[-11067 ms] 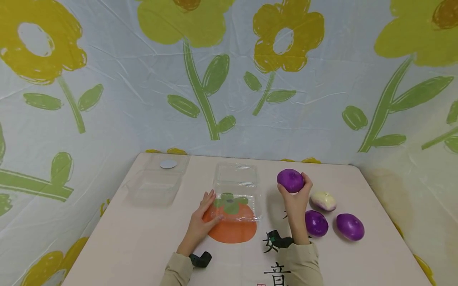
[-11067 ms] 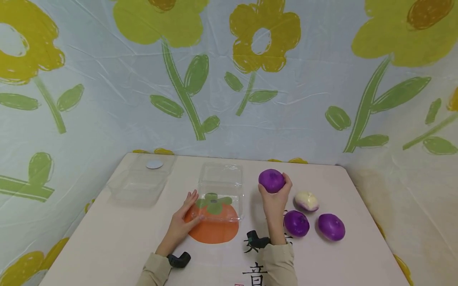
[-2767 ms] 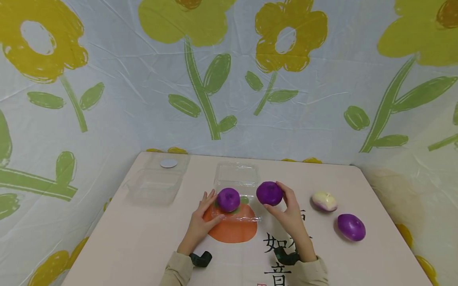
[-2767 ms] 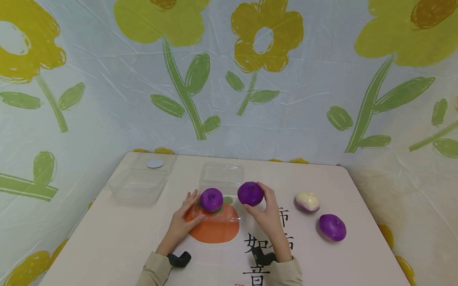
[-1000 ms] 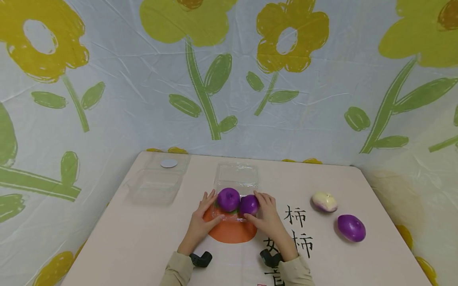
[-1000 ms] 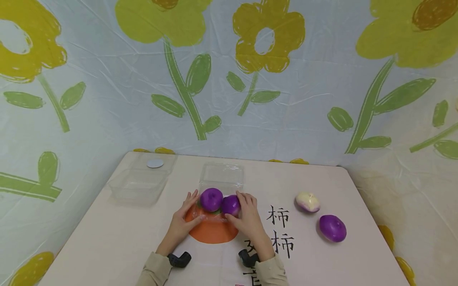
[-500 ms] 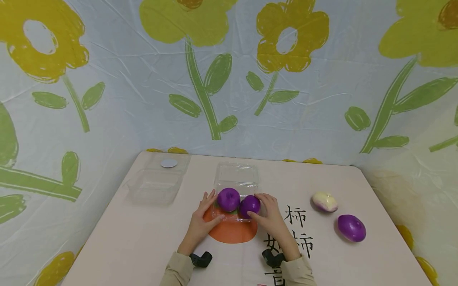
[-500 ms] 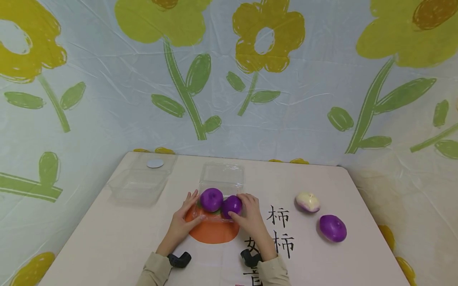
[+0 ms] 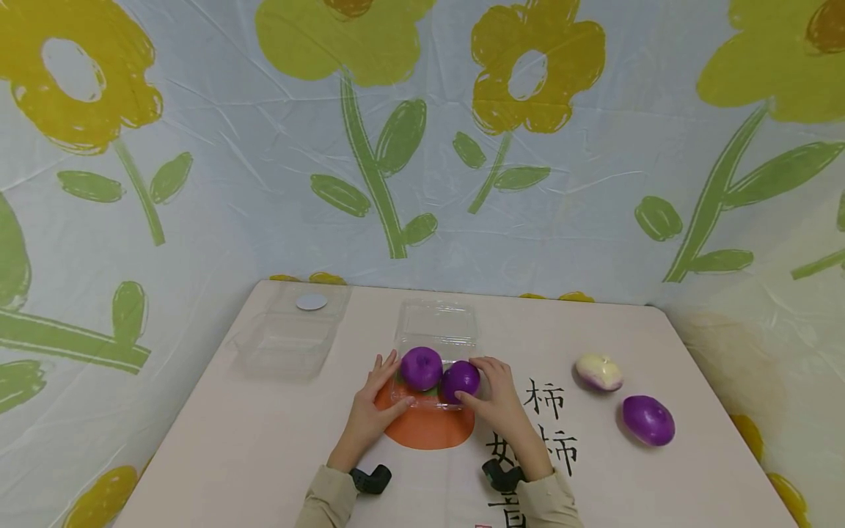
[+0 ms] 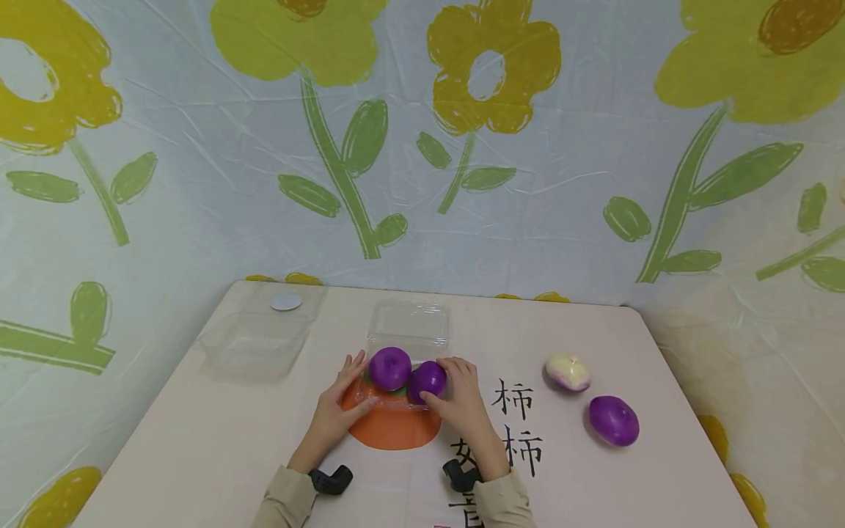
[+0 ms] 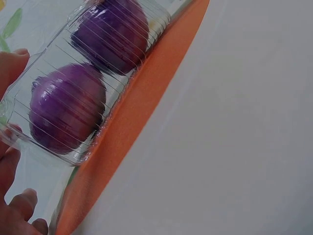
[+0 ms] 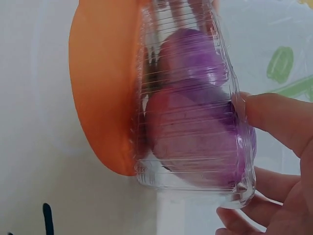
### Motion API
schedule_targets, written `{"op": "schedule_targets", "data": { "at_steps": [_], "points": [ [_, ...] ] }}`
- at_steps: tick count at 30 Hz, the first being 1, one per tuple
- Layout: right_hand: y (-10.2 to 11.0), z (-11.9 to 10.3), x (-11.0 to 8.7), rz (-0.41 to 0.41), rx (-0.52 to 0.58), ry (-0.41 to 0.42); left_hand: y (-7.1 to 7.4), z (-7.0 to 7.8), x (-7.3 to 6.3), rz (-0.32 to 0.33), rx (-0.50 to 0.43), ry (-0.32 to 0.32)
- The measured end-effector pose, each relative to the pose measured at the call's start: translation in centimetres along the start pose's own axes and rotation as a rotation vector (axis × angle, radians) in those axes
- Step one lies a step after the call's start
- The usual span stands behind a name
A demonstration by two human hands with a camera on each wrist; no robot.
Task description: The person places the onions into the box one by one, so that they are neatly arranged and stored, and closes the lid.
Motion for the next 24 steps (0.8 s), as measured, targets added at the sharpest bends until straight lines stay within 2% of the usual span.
{"op": "schedule_targets", "data": {
  "at_steps": [2,6,11,18,20,24],
  "points": [
    [0.0,0.0,0.0,-0.001,-0.002,-0.002,0.2,0.7,0.0,-0.002,-0.001,-0.004],
    [0.0,0.2,0.0,0.001,-0.007,0.002,0.3,1.2,0.0,0.001,0.003,-0.012],
    [0.2,0.7,0.0,0.01,0.053,0.0,0.5,1.5,0.1,0.003,-0.02,-0.016],
    [1.6,1.1,0.5,0.104,0.197,0.045,0.5,1.4,0.1,0.0,-0.019,-0.034],
    [2.2,0.6,0.6,0.117,0.264,0.035,0.6,1.4,0.1,0.001,-0.02,-0.038],
    [2.1,2.4,1.3,0.122,0.425,-0.046,0.6,1.5,0.1,-0.001,-0.018,-0.034]
  ]
}}
Point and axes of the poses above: each hand's wrist, its own x-axis towards the middle knuckle, its own y-axis out of the back of the hand, z = x × y, the point moved 8 cm from there along x, towards the middle knuckle, and after that the axes turned 7 degrees about -z, right-handed, at the moved point
